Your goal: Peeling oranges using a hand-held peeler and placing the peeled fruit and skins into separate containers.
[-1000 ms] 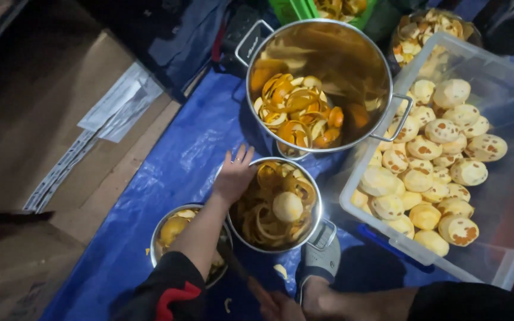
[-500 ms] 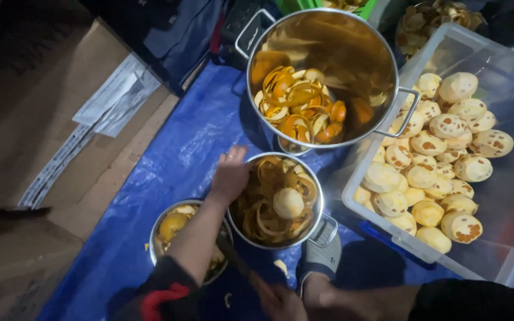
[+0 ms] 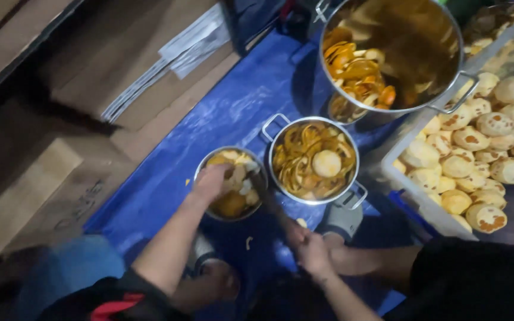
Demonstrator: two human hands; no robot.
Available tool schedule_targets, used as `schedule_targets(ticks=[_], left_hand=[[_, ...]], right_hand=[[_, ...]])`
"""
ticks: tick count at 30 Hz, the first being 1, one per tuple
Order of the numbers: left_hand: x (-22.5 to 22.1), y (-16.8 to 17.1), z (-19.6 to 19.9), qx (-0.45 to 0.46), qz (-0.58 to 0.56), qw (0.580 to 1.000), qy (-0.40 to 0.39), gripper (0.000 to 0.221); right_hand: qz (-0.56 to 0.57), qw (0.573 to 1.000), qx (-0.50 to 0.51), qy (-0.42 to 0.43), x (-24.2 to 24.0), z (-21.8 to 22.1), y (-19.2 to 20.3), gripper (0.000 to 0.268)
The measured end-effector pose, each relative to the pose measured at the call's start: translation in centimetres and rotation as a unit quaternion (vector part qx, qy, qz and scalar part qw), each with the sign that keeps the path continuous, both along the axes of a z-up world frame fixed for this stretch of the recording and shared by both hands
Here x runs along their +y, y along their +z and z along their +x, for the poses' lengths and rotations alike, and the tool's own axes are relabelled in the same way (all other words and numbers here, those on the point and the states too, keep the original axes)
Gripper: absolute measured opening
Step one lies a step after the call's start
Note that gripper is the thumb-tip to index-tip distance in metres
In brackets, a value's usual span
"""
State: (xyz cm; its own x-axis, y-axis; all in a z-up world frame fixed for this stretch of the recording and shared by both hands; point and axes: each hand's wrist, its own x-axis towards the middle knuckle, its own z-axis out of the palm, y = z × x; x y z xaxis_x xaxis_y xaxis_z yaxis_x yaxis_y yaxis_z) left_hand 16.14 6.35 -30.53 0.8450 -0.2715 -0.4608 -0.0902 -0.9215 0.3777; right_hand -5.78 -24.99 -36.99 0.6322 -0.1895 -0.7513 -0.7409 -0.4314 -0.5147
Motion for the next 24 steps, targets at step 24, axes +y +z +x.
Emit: schedule_targets(ticks=[24], left_hand=[[-32.1,19.6,0.3,-0.032,-0.329,0.940,0.084,0.074]], right_hand=[[0.122,0.974,-0.186,0.033,3.3,-0.2,10.0,0.026]])
